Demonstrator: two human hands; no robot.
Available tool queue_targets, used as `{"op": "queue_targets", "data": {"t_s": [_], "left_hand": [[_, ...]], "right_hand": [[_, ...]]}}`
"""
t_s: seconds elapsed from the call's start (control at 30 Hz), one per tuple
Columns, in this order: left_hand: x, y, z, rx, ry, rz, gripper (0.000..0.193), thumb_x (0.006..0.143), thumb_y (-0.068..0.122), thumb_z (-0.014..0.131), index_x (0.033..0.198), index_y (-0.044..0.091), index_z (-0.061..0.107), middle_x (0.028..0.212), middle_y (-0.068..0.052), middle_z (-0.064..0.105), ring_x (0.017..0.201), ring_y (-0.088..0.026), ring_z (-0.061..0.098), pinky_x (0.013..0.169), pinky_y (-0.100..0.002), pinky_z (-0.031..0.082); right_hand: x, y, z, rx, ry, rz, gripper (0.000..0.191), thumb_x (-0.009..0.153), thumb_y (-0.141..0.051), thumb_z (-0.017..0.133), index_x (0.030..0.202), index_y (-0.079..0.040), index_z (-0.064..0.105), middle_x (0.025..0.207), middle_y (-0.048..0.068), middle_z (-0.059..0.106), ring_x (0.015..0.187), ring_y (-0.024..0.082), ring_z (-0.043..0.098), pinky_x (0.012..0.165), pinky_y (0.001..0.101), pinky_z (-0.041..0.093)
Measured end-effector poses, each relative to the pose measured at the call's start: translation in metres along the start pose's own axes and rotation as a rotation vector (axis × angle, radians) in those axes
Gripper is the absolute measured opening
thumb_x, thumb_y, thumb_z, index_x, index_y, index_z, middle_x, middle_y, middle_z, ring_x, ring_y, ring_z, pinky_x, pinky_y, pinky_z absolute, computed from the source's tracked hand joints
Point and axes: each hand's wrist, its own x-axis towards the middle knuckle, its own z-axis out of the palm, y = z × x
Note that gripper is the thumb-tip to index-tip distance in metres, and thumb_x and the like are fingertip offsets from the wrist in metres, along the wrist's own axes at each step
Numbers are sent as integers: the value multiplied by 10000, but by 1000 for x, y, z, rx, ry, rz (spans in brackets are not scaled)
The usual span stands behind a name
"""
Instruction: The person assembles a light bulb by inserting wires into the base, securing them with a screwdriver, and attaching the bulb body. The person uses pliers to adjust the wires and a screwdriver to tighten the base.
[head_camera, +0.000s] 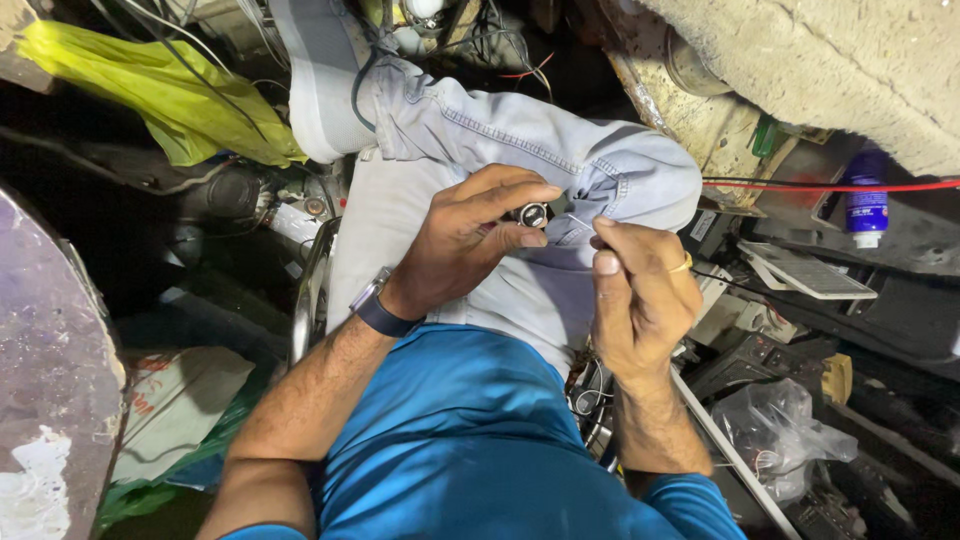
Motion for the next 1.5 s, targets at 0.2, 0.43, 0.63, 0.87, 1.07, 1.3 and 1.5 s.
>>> {"op": "queue_targets", "data": {"t_s": [0.2,0.43,0.63,0.87,1.07,1.3,1.5], "left_hand": [[0,4,-3,9,-7,-80,399,952,164,787,1323,73,670,1266,-87,675,1085,-165,682,857,-264,599],[-6,0,-5,23,28,-27,390,952,127,807,1316,71,679,1261,-87,663,1059,-160,685,873,-280,592],[16,29,-12,139,115,-35,354,920,144,770,1247,34,693,1180,-122,721,1002,-190,714,821,-303,604],[73,97,-39,343,193,194,358,945,138,757,1262,25,636,1195,-119,737,1020,-240,708,916,-338,570],[123,130,-72,462,396,348,410,927,129,841,1263,40,623,1235,-101,731,1112,-244,725,979,-344,583],[158,136,-100,484,653,334,369,978,181,807,1283,27,669,1238,-114,685,1052,-198,683,933,-298,576],[152,127,-103,-77,657,205,403,1037,287,663,1279,-17,558,1192,-112,702,965,-150,696,846,-328,629]], "right_hand": [[15,-8,4,-237,-19,-213,244,890,-1,877,1096,-35,751,952,87,670,824,210,646,712,307,502],[23,-16,7,-265,-76,-239,242,882,21,871,1090,-27,758,921,86,671,788,206,633,726,324,509],[44,3,-28,-222,249,-189,161,979,-29,759,1134,6,733,964,150,698,875,226,675,726,298,530],[162,54,-125,-467,374,-221,279,1056,-34,582,1320,10,664,1208,157,678,1073,270,607,995,369,497],[238,28,-125,-601,329,-386,277,1016,-125,784,1251,-12,694,1214,157,681,1182,323,554,1058,443,414],[345,-37,-51,-551,-39,-765,681,937,-543,797,1341,-14,655,1250,192,681,1289,361,509,1076,562,300],[402,-63,10,-690,-406,-625,844,667,-570,884,1328,-99,651,1128,188,710,1188,340,579,1073,733,130]]}}
